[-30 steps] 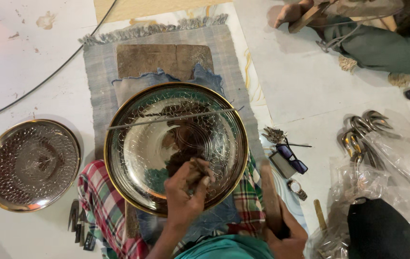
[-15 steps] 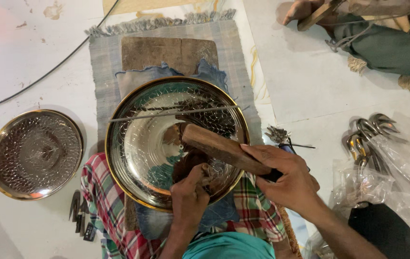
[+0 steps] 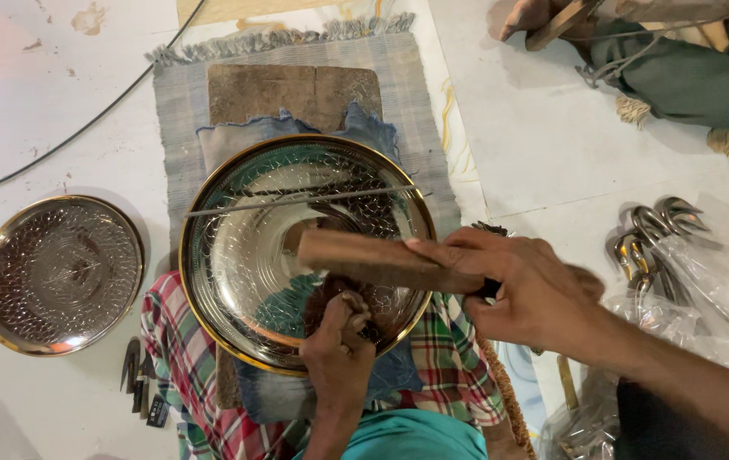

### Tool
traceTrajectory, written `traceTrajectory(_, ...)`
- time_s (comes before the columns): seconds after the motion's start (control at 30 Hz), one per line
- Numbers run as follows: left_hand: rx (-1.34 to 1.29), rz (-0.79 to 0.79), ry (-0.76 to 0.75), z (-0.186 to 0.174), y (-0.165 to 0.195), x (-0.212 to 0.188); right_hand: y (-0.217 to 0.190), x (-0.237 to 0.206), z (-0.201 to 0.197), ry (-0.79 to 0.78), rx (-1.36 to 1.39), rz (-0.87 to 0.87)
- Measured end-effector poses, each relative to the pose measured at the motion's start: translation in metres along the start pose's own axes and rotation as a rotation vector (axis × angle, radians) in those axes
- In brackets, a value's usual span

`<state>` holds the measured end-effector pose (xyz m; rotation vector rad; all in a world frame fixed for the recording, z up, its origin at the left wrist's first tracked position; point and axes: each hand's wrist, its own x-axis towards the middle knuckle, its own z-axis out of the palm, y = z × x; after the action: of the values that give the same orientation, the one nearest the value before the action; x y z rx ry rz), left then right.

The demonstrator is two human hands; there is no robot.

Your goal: The person sits on the floor and repeatedly hammers a large decorative metal plate resting on their lap. They hold a small cloth or pad in the left hand against the plate and strike it with a wooden mallet in the right hand, working over the surface to create or refine a textured pattern.

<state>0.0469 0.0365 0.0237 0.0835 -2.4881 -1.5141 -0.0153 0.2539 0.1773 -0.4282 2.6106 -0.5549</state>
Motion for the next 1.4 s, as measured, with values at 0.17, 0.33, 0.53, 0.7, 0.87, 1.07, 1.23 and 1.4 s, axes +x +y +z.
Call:
traceTrajectory(0.17,-0.259,-0.082,0.031,0.001,0.005,0.006,-0.003,0.006,0.002,0.131,-0.051,-0.087)
traceTrajectory(0.33,-0.162,-0.043,0.036,0.001,0.01,0.006,-0.009,0.019,0.007,0.1,0.201,0.018)
traceTrajectory(0.53,-0.137,-0.038,0.055,0.001,0.012,0.005,-0.013,0.02,-0.004,0.02,0.032,-0.146)
traceTrajectory(0.7,-0.107,-0.063,0.007,0.003,0.01,0.003,-0.021,0.019,-0.012,0.103,0.097,-0.123)
traceTrajectory(0.87,-0.021,-0.077,-0.048,0.003,0.005,0.004,-0.024,0.016,-0.02,0.058,-0.17,-0.243)
traceTrajectory(1.07,-0.08,0.041,-0.135,-0.003,0.002,0.012,-0.01,0.005,-0.006,0.13,0.001,-0.185)
traceTrajectory(1.23,-0.009,0.054,-0.286,-0.004,-0.004,0.025,0.012,-0.001,0.008,0.214,-0.026,-0.25)
traceTrajectory(1.4,-0.119,0.168,-0.448,-0.006,-0.014,0.033,0.022,-0.02,0.028,0.167,0.29,0.05)
